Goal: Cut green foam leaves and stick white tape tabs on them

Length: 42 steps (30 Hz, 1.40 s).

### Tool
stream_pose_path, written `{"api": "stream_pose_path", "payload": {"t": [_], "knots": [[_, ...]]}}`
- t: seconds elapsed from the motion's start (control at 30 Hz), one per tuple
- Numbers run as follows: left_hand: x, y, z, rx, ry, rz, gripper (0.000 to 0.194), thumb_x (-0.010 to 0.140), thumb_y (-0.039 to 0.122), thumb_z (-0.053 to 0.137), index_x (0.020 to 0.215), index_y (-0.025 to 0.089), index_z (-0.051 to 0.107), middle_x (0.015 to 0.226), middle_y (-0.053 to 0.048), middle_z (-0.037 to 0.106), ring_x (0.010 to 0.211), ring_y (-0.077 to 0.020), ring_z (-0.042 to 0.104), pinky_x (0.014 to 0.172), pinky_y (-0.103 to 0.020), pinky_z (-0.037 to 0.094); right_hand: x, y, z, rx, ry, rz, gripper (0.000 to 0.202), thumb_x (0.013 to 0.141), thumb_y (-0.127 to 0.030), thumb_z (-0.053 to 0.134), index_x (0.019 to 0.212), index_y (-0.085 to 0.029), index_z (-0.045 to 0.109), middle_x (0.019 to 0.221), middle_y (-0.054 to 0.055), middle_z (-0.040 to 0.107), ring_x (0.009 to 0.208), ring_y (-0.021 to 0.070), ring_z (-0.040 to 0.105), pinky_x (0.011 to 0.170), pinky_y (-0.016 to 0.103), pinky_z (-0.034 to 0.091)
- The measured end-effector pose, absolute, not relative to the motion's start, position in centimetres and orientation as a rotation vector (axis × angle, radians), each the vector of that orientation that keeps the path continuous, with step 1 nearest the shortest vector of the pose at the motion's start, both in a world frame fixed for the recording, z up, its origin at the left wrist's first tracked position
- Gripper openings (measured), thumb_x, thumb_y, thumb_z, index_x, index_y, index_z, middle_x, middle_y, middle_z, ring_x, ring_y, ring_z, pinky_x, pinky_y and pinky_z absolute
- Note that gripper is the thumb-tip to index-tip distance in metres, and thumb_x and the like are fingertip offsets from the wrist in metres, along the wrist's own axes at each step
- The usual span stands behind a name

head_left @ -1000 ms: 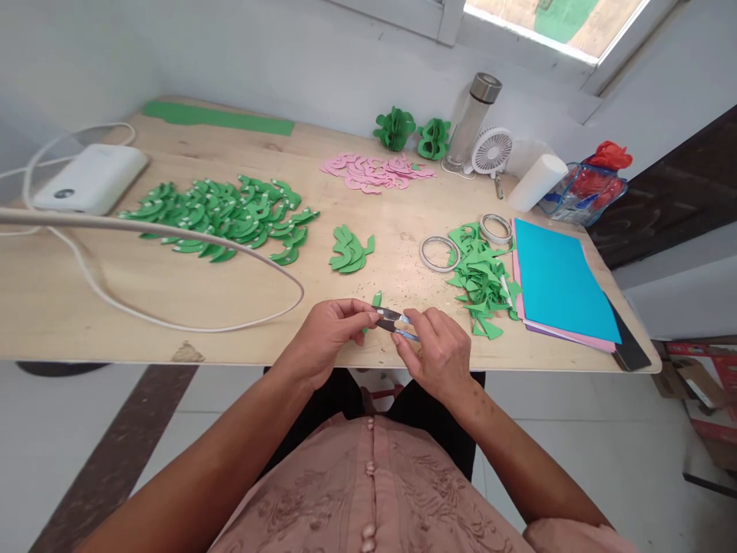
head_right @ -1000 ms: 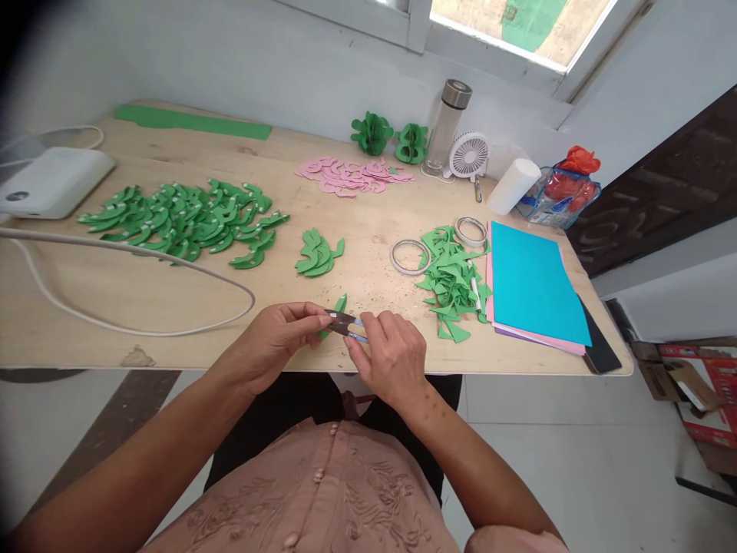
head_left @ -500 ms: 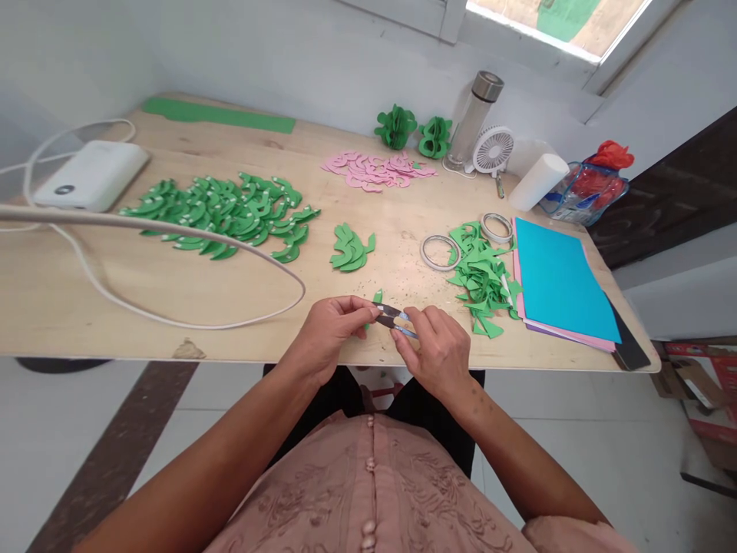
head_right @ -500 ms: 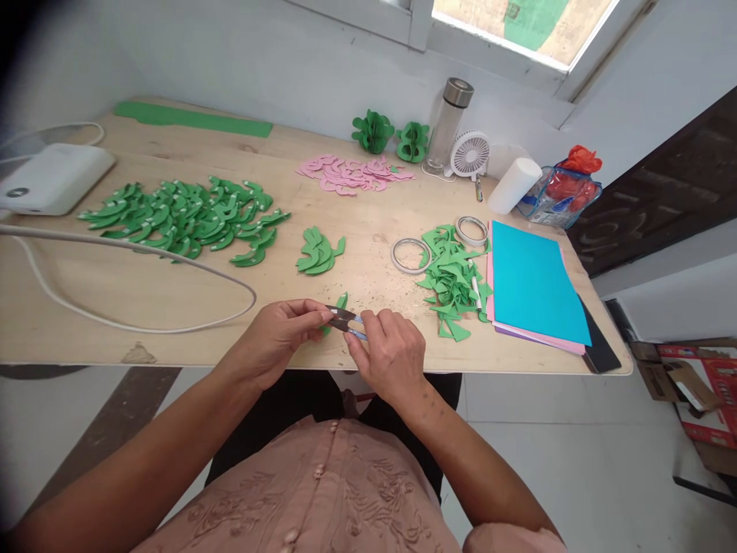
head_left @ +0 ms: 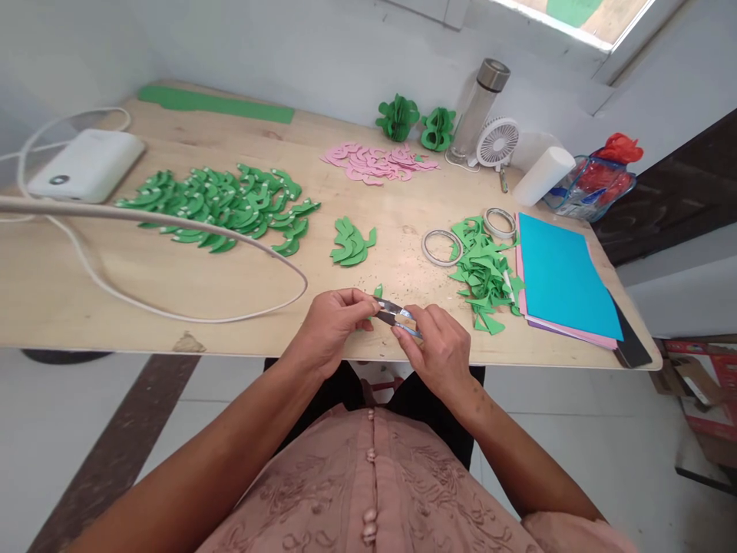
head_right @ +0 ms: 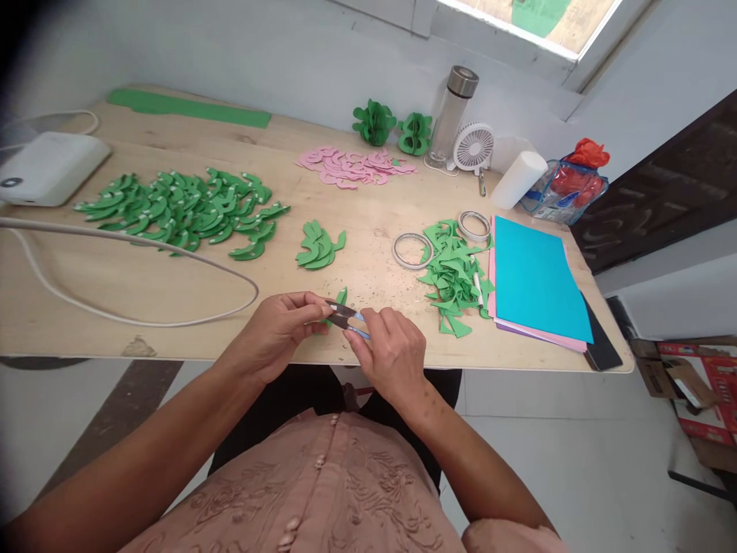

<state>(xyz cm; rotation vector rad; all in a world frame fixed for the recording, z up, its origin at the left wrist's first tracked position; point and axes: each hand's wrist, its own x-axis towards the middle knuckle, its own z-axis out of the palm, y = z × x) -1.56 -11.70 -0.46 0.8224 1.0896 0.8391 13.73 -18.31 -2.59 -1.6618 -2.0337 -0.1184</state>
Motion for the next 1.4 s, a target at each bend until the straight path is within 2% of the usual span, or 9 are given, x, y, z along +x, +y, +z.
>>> {"api": "stream_pose_path", "payload": {"t": [0.4, 0.73, 0.93, 1.2, 1.4], "knots": [[-1.6, -12.0, -0.4, 0.783, 0.987, 0.836, 0.011, 0.058, 0.019, 0.069, 0.052, 0.015, 0.062, 0.076, -0.006, 0.067, 0.070, -0.0133, 0.055, 0.060, -0.024, 0.042, 13.9, -18.9, -3.0, -1.652, -2.004, -0.123, 0.032, 0.092, -0.040, 0.046, 0.103, -0.014, 0.061, 0.076, 0.006, 0.060, 0.069, 0.0178, 0.053, 0.063, 0.028, 0.038], [-1.5, -12.1, -0.4, 0.759, 1.032, 0.958, 0.011, 0.060, 0.022, 0.073, 0.059, 0.014, 0.066, 0.084, -0.006, 0.069, 0.075, -0.0147, 0.059, 0.063, -0.026, 0.044, 14.1, -19.0, -3.1, -1.686, -1.931, -0.091, 0.029, 0.092, -0.037, 0.046, 0.102, -0.014, 0.061, 0.075, 0.005, 0.060, 0.068, 0.0170, 0.053, 0.063, 0.027, 0.039], [-2.7, -12.0, -0.9, 0.783, 1.096, 1.110, 0.011, 0.063, 0.023, 0.074, 0.066, 0.016, 0.067, 0.070, -0.002, 0.065, 0.065, -0.0126, 0.058, 0.058, -0.024, 0.042, 15.7, -19.8, -3.9, -1.748, -1.914, -0.103, 0.027, 0.092, -0.036, 0.046, 0.098, -0.015, 0.062, 0.073, 0.005, 0.059, 0.067, 0.0171, 0.053, 0.064, 0.028, 0.039], [-3.0, -13.7, -0.8, 0.901, 1.094, 0.964, 0.008, 0.067, 0.021, 0.071, 0.066, 0.017, 0.064, 0.059, 0.001, 0.060, 0.054, -0.0094, 0.050, 0.052, -0.022, 0.037, 17.4, -19.1, -4.5, -1.906, -1.898, -0.336, 0.026, 0.089, -0.038, 0.050, 0.091, -0.017, 0.065, 0.073, 0.007, 0.058, 0.074, 0.0207, 0.052, 0.067, 0.030, 0.038], [-2.3, -14.3, -0.4, 0.829, 1.051, 0.892, 0.010, 0.068, 0.021, 0.069, 0.064, 0.016, 0.062, 0.055, 0.002, 0.059, 0.051, -0.0089, 0.048, 0.049, -0.021, 0.035, 17.9, -17.5, -5.2, -1.917, -1.888, -0.363, 0.026, 0.087, -0.037, 0.054, 0.094, -0.015, 0.065, 0.080, 0.010, 0.060, 0.082, 0.0236, 0.052, 0.071, 0.033, 0.039]]}}
